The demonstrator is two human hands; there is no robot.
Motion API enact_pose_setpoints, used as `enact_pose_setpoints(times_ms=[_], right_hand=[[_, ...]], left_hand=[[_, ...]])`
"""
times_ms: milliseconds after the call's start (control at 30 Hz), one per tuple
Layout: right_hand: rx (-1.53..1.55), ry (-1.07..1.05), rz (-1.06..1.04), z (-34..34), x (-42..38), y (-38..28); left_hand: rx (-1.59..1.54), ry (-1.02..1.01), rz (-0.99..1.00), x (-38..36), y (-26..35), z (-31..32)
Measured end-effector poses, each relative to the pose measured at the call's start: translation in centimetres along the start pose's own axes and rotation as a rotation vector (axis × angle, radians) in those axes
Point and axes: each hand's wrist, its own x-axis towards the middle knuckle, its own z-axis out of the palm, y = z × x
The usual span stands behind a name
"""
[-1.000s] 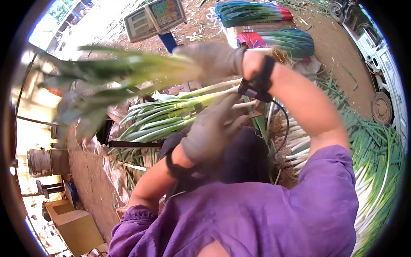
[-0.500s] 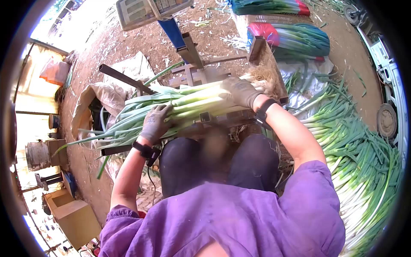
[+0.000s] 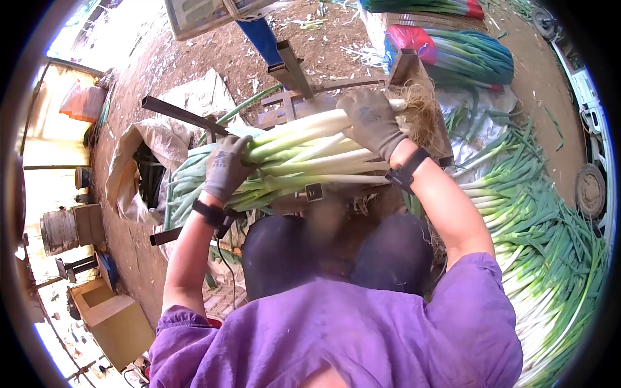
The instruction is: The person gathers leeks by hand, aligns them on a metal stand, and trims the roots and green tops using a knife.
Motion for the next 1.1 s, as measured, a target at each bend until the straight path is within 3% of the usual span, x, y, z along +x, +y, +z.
enact_pose_setpoints(times_ms=[100,200,267,333,400,467,500,633,667,733,767,800,867,933,967,1100], right_hand=[[-0.101,0.037,0.103,-1.6,1.6,1.0],[-0.142,-0.050,0.141,0.2,3.5,3.2],[-0.136,-0.129,0.135,3.3,4.1,4.2],[-0.118,-0.321,0.222,5.7,3.8,4.7],[-0.063,-0.242,0.240,10.1,2.7,6.4],[-0.045,-0.221,0.257,11.0,2.3,7.1],[-0.037,-0.213,0.264,11.5,2.2,7.3],[-0.023,-0.593,0.338,6.8,3.8,6.1],[-0.037,-0.512,0.306,6.6,3.9,5.5],[-0.067,-0.353,0.234,6.3,3.6,4.3],[0.065,-0.293,0.094,4.8,3.2,3.0],[0.205,-0.409,0.034,3.3,2.8,1.7],[0.024,-0.397,-0.140,4.1,0.4,-1.4],[-0.132,-0.437,-0.225,4.0,-1.1,-4.1],[-0.188,-0.375,-0.224,4.7,-1.0,-4.2],[0.040,-0.508,-0.109,3.5,1.2,-3.5]], left_hand=[[0.061,0.186,0.045,1.1,1.2,-0.3],[0.028,0.234,-0.002,2.8,1.3,3.0],[0.055,0.076,-0.044,3.4,0.1,5.9],[0.028,0.079,-0.054,3.6,-1.2,8.5],[0.030,0.049,-0.015,4.5,-1.5,7.9],[0.028,0.003,0.022,4.9,-1.8,7.5],[-0.057,-0.133,-0.067,5.0,-1.8,7.3],[-0.152,-0.216,0.048,3.1,-0.8,3.9],[-0.089,-0.326,0.032,2.6,-0.3,2.9],[0.047,-0.244,0.154,0.9,-0.5,3.2],[0.112,-0.238,0.173,0.5,-0.4,3.5],[0.177,-0.232,0.192,0.1,-0.3,3.9],[0.233,-0.192,0.222,-0.1,-0.5,4.4],[0.057,-0.312,0.118,1.2,-0.7,3.6],[0.013,-0.322,0.097,1.8,-1.2,3.5],[-0.034,-0.400,0.020,4.3,-2.1,2.6]])
